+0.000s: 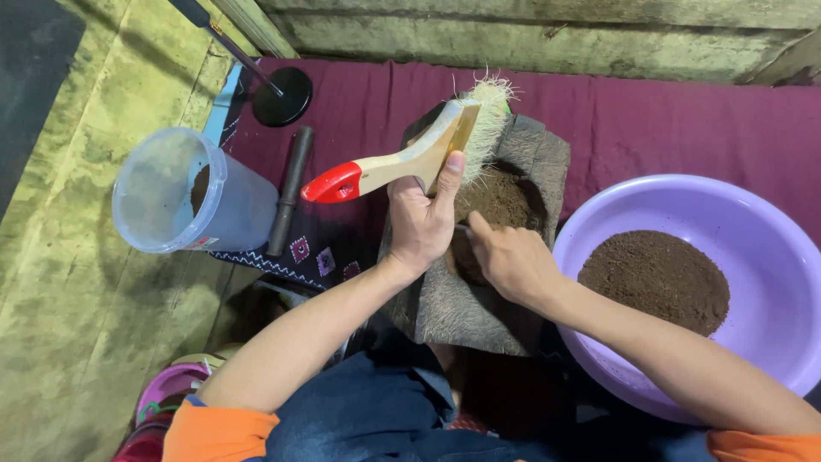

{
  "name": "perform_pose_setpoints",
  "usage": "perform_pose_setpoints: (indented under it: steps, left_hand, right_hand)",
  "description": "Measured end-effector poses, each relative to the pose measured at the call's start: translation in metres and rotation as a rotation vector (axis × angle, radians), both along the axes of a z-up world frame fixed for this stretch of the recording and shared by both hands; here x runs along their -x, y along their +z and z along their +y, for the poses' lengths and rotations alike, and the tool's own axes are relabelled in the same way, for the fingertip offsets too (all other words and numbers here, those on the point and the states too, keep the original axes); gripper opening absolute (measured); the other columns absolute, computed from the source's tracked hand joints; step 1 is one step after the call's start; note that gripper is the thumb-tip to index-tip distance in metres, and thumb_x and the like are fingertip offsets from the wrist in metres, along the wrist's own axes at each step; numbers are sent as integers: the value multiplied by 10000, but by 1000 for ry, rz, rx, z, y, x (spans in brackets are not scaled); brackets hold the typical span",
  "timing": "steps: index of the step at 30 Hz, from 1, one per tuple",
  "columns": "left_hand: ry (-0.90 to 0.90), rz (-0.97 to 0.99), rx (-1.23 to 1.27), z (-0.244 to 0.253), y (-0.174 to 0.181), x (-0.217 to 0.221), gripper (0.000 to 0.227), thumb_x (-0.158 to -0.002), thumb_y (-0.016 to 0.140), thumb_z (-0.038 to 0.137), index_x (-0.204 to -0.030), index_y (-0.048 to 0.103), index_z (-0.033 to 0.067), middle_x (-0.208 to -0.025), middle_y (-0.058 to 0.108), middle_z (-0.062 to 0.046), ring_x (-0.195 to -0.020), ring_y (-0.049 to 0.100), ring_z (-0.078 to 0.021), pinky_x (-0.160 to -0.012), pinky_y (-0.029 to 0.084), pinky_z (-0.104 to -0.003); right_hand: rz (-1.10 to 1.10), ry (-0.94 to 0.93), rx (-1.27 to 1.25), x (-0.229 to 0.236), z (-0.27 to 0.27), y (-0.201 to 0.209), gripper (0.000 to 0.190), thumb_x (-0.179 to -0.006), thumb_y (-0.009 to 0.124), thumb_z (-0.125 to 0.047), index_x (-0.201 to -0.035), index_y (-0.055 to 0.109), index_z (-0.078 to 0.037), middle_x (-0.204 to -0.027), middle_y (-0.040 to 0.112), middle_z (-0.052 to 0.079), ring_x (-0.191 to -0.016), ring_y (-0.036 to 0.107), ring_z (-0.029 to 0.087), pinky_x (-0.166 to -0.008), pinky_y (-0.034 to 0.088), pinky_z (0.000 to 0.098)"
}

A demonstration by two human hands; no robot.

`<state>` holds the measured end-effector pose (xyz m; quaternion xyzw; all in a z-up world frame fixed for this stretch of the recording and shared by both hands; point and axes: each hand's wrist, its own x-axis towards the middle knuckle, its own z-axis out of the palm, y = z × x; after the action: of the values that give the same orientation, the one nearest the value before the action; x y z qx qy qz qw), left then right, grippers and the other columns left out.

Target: Cleaning out brown material from a stone mold using a spoon and a hand brush.

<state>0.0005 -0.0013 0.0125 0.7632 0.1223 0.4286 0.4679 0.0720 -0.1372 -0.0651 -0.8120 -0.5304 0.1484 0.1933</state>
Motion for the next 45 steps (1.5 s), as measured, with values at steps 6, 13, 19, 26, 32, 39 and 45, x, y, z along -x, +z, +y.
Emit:
perform_pose_setpoints:
  steps: [6,13,19,26,32,39,45]
  left_hand:
    - [1,-3,18,-2,-4,-1,342,-1047,619,278,-1163,678,-38,-1076,733,-190,-1059,661,-220,-994,521,-517]
    - [-4,12,1,-1,-2,-1,355,-1053,606,297,-1164,674,-33,-1070,730,-178,-1049,686,-248,-998,524,-529]
    - [0,29,27,-4,5,2,333,-1042,622,271,-1128,691,-43,-1042,733,-173,-1052,665,-215,-987,524,-510]
    - [6,21,44,0,-2,4,326,-1043,624,278,-1112,705,-30,-1039,742,-166,-1035,654,-186,-976,528,-501]
    - [-3,12,43,-1,2,3,313,-1052,609,282,-1068,711,-12,-973,734,-140,-978,638,-157,-957,533,-495]
    - [-7,6,46,3,-9,2,320,-1054,607,283,-1074,707,-20,-962,734,-134,-981,635,-155,-954,533,-485]
    - [-9,3,26,-3,4,1,339,-1057,594,300,-1115,691,-20,-1001,730,-148,-980,657,-190,-967,533,-486]
  right_hand:
    - [-236,240,126,-9,-31,11,261,-990,326,-171,-1221,447,-173,-887,732,170,-678,759,456,-648,599,577]
    - [56,-182,-39,-30,8,8,160,-1016,463,-255,-1050,422,-104,-707,647,272,-705,684,579,-666,522,679]
    - [70,-169,-113,-4,13,3,155,-1039,451,-295,-1083,432,-148,-726,666,255,-672,694,548,-624,537,661]
    - [-189,228,166,-5,-24,9,247,-1000,325,-164,-1227,423,-170,-906,725,198,-665,754,451,-630,586,574]
    - [-34,83,207,-36,-19,19,286,-1061,364,-406,-1032,493,-153,-875,713,163,-755,732,497,-704,574,593]
    - [127,95,109,-30,5,38,290,-1032,502,-388,-1138,511,-118,-903,747,213,-833,714,551,-746,542,665]
    - [234,-27,34,-29,4,39,220,-1017,535,-328,-1153,530,-156,-888,746,199,-833,719,538,-738,552,654]
